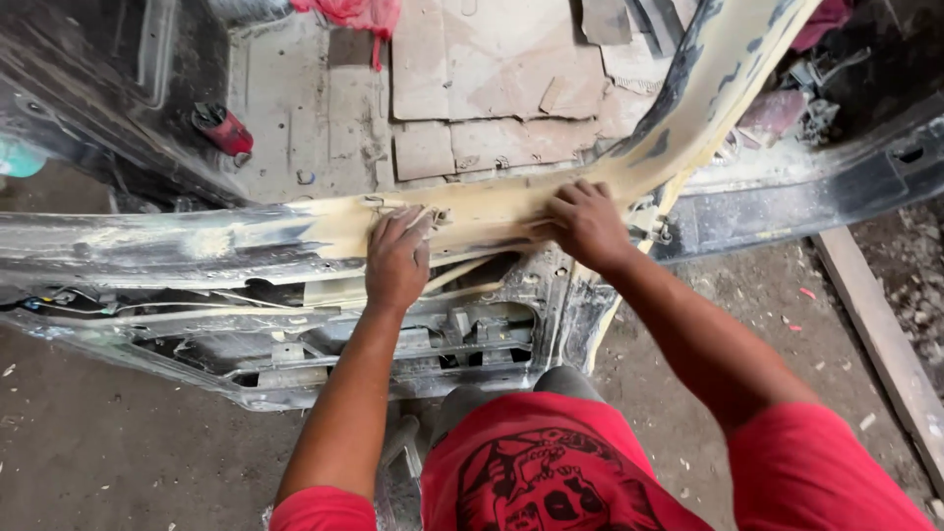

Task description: The person sands the surface of a car door frame using a sanding block held in the right hand while stabilizing the area with the left hand. The person moves the sanding block back and forth along the frame's edge throughout the video.

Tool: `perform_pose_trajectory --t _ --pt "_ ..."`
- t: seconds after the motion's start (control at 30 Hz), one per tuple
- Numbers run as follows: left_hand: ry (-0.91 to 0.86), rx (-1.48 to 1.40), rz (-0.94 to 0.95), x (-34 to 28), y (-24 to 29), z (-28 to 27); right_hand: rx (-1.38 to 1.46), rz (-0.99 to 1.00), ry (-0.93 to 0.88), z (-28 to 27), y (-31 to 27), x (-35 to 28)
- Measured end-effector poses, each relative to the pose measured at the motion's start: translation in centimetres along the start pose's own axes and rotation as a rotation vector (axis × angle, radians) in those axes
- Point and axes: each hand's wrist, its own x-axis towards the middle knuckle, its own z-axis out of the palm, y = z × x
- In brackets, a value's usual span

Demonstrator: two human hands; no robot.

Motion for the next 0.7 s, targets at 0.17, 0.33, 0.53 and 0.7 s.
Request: perform_pose_trajectory --t 0.17,0.33,0.53,0.7 --pt "0.029 0.042 -0.028 0.1 0.5 0.8 -0.006 -0.073 0.042 3.0 -2.3 2.3" --pt "-0.003 0.037 -0.019 0.2 0.5 0.0 0.067 -0.192 -0.007 2.1 -4.7 3.1" --pt "0.036 0.026 -0.035 0.2 0.5 0.6 -0.020 -0.039 0.016 1.0 0.4 -0.5" --pt "0.025 0.046 -0.021 0.2 0.6 0.6 -0.075 -0.191 0.100 2.9 -4.1 2.7"
